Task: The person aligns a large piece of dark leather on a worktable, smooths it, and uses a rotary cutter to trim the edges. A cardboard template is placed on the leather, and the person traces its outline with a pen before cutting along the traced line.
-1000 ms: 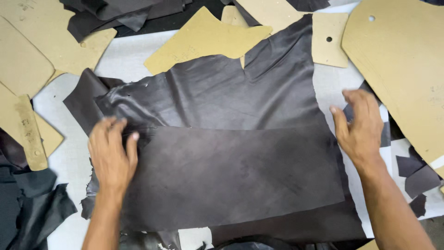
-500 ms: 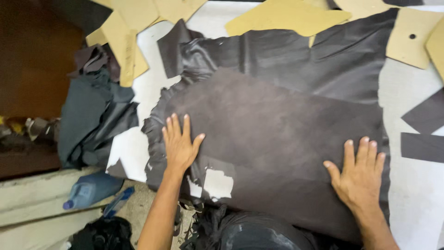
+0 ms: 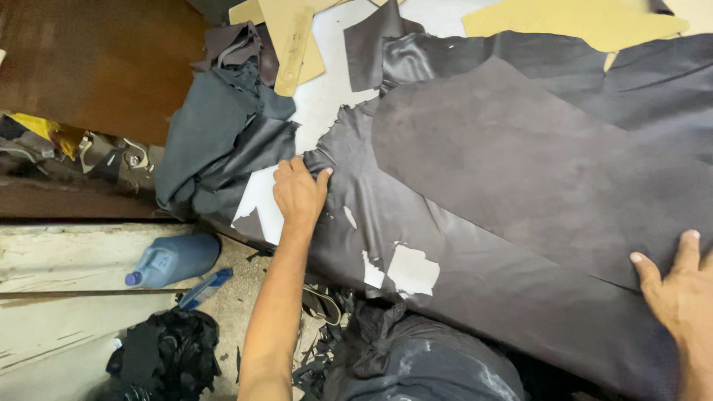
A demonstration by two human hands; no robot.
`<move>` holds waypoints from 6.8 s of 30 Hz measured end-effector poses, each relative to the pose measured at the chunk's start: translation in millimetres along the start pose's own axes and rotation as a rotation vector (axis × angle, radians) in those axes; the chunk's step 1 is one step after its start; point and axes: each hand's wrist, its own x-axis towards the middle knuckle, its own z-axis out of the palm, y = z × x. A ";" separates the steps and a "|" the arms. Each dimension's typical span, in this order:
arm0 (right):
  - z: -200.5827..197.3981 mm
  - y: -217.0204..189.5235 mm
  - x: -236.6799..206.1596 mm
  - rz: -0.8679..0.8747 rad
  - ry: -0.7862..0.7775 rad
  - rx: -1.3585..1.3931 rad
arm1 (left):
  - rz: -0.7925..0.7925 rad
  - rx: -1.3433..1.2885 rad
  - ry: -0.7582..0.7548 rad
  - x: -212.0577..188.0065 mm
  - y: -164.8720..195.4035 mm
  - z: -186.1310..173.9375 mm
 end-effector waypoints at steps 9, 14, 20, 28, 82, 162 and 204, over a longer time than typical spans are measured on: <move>104.4 -279.8 24.4 -0.641 0.008 -0.127 | 0.135 -0.043 0.080 2.5 -63.2 29.3; 157.9 -349.7 48.2 -0.609 -0.083 -0.182 | 0.123 -0.010 -0.035 12.5 -107.5 18.2; 153.2 -335.2 72.1 -0.526 -0.058 -0.209 | 0.224 -0.128 0.036 22.9 -120.4 5.5; 122.8 -292.5 53.4 -0.403 -0.031 -0.285 | -0.023 -0.242 -0.349 72.8 -114.0 -22.6; 223.5 -508.1 36.7 -0.786 -0.300 -0.226 | 0.529 -0.280 -0.022 159.2 -86.1 50.5; 40.2 -66.8 -109.3 -0.008 0.372 -0.252 | 0.648 -0.195 -0.258 2.5 -57.4 -12.9; 43.7 -41.8 -104.3 0.207 0.549 -0.112 | 0.719 -0.524 -0.306 1.5 71.3 16.7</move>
